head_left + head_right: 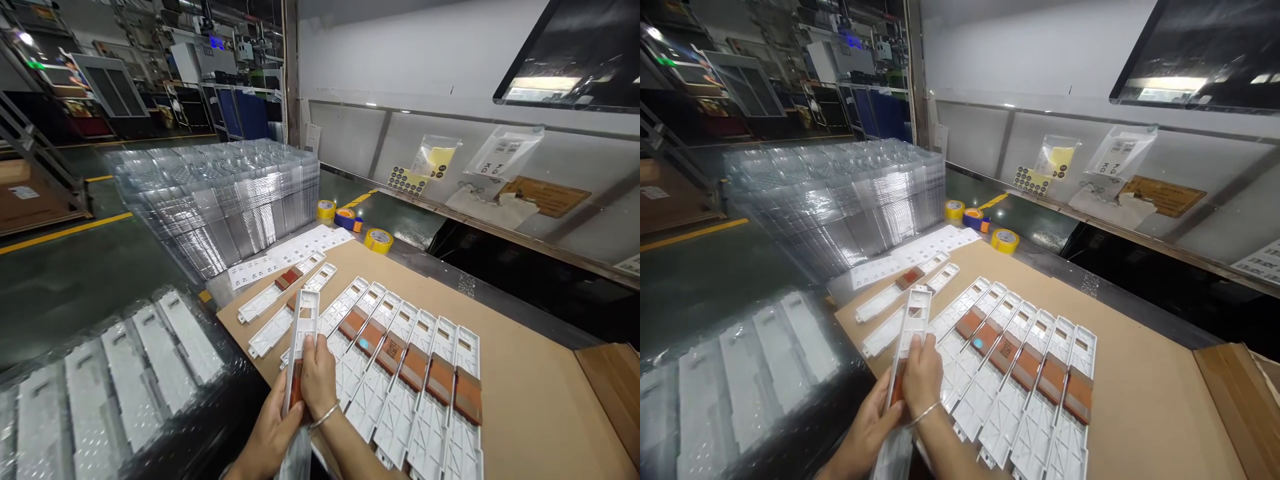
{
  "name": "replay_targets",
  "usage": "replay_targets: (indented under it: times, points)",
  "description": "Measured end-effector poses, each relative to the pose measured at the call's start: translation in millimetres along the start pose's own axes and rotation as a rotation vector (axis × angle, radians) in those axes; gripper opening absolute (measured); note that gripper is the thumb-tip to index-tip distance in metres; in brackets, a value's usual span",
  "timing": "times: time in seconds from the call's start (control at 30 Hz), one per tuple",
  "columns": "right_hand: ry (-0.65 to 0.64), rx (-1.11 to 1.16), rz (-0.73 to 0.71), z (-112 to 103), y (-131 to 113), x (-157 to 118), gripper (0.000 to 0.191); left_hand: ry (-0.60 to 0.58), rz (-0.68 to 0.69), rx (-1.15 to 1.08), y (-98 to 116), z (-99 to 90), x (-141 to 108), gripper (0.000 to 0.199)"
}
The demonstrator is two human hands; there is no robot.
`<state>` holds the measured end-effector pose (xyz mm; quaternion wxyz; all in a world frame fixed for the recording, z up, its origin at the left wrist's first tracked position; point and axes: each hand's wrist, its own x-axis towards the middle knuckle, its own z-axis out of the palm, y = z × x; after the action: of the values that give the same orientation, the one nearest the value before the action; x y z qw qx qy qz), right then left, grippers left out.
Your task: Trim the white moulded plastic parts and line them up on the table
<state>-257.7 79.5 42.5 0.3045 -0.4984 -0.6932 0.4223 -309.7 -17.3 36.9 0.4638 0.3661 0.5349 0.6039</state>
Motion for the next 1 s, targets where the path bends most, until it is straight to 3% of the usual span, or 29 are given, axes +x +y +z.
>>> replay_targets:
  times: [0.13,0.23,0.33,0.4,0.47,0.57,0.67,0.77,0.9,1.0]
  points:
    - [-0.046,-0.060,-0.090,4.9,3.6,7.8,0.036,0.028,-0.059,-0.152,-3.4,-7.4,2.1,0.053]
    - [-0.035,-0.137,-0.201,1.4,6.0,15.5,0.037,0.212,-0.149,-0.337,2.8,-26.2,8.9,0.059]
    - [-0.020,-0.264,-0.328,3.7,8.5,13.1,0.015,0.392,-0.170,-0.238,22.2,-54.6,23.1,0.066]
    - [-0.034,-0.343,-0.418,12.0,10.3,6.1,0.004,0.381,-0.142,-0.105,37.3,-70.7,37.3,0.066]
    - [-0.031,-0.397,-0.492,21.0,11.4,-0.8,0.008,0.339,-0.117,0.000,48.6,-79.5,55.2,0.063]
    - [0.038,-0.430,-0.559,19.7,9.8,-4.9,0.012,0.280,-0.087,0.176,53.0,-78.0,86.0,0.062]
    - [0.152,-0.424,-0.592,-11.5,6.5,-1.8,0.011,0.189,-0.010,0.412,43.0,-63.8,115.4,0.074]
    - [0.293,-0.280,-0.554,-65.4,7.2,2.6,0.017,0.094,0.050,0.641,24.4,-43.3,138.2,0.077]
    - [0.429,0.291,-0.213,-147.7,19.1,2.4,0.026,0.006,0.106,0.889,-0.6,-18.7,155.7,0.043]
    - [0.475,0.765,-0.036,-201.5,31.6,-5.7,0.034,-0.025,0.179,1.030,-12.9,-10.9,161.5,0.039]
